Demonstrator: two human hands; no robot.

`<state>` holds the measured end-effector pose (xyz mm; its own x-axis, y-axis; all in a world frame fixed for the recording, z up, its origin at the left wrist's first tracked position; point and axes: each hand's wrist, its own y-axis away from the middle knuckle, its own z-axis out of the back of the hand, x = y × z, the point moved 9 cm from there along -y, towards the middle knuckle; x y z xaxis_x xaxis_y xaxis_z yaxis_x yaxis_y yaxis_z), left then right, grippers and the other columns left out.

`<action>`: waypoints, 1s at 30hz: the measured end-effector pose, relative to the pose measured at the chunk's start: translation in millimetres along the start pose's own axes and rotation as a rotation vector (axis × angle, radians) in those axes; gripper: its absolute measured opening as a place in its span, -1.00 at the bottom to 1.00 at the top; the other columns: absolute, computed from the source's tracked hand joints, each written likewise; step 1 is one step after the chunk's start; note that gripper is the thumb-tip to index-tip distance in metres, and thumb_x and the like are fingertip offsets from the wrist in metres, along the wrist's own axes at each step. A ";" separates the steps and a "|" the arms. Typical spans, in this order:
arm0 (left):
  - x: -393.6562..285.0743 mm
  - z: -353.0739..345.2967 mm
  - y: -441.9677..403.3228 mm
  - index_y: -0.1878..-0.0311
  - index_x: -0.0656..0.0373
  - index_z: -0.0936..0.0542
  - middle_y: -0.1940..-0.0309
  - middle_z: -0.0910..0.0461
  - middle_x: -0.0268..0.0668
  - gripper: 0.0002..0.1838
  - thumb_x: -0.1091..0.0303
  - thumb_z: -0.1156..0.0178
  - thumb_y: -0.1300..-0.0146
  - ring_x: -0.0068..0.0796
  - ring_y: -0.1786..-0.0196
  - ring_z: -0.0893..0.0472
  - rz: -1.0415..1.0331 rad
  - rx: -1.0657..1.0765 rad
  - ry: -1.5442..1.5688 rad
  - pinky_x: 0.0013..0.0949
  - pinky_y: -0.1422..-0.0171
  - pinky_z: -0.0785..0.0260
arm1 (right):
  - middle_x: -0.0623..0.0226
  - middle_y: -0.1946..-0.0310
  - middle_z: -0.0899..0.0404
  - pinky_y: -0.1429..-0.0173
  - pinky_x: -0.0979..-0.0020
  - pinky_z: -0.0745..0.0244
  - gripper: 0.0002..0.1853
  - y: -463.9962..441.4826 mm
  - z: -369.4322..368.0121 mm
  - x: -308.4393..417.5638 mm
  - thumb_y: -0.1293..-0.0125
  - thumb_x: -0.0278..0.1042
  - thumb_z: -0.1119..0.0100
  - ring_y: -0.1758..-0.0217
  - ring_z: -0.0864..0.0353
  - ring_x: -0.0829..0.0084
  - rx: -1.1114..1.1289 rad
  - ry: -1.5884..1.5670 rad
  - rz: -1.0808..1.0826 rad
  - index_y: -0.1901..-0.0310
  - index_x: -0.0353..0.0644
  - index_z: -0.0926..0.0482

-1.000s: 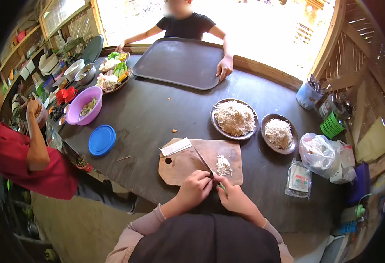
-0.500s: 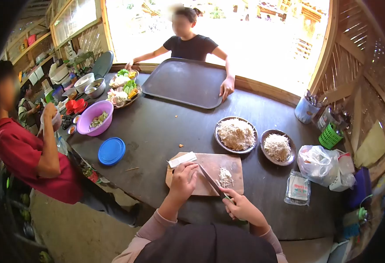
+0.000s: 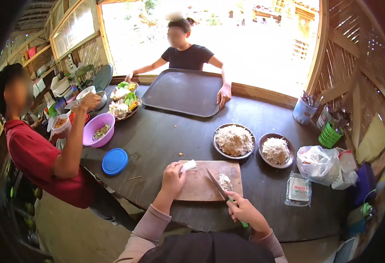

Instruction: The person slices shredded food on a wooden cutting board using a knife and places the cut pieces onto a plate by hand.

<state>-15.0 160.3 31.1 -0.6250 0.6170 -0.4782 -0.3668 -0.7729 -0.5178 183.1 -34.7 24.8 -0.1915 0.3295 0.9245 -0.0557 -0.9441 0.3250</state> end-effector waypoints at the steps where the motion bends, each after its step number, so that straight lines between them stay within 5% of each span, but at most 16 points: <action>1: -1.8 2.1 -0.3 -0.03 0.27 -0.63 0.03 -0.64 -0.10 -0.66 0.41 -0.32 -0.18 -0.05 -0.05 -0.60 -0.012 -0.022 0.012 -0.07 -0.20 -0.41 | 0.40 0.57 -0.47 0.48 0.44 -0.46 -0.52 -1.4 0.3 -2.9 -0.53 -0.34 -0.02 0.61 -0.44 0.59 -0.001 -0.007 -0.004 -0.45 -0.03 -0.33; 21: -2.1 4.3 -8.5 -0.18 0.04 -0.58 0.03 -0.58 -0.27 -0.60 0.36 -0.27 -0.24 -0.26 -0.04 -0.60 0.118 0.111 -0.055 -0.03 -0.22 -0.29 | 0.40 0.54 -0.46 0.56 0.50 -0.40 -0.51 -12.5 14.0 -11.1 -0.55 -0.43 0.06 0.63 -0.41 0.62 -0.141 -0.184 0.135 -0.47 -0.02 -0.27; 27: -30.2 2.1 1.4 -0.08 0.11 -0.65 0.06 -0.57 -0.19 -0.67 0.47 -0.26 -0.22 -0.15 0.00 -0.62 -0.062 0.133 0.250 -0.10 -0.11 -0.46 | 0.41 0.55 -0.46 0.58 0.53 -0.35 -0.52 -13.4 14.3 -10.6 -0.55 -0.44 0.04 0.65 -0.40 0.63 -0.155 -0.158 0.181 -0.46 -0.02 -0.29; 30: -65.2 -4.0 19.9 -0.04 0.13 -0.70 0.06 -0.57 -0.12 -0.72 0.42 -0.33 -0.25 -0.22 0.05 -0.63 0.098 0.408 0.630 -0.22 0.01 -0.52 | 0.44 0.56 -0.46 0.54 0.53 -0.37 -0.53 -12.9 10.7 -10.2 -0.54 -0.41 0.01 0.63 -0.41 0.65 -0.132 -0.124 0.167 -0.45 0.01 -0.33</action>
<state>21.2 105.3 49.1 -0.2007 0.4158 -0.8870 -0.6322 -0.7467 -0.2069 196.2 -25.8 13.4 -0.0872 0.1599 0.9833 -0.1626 -0.9761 0.1443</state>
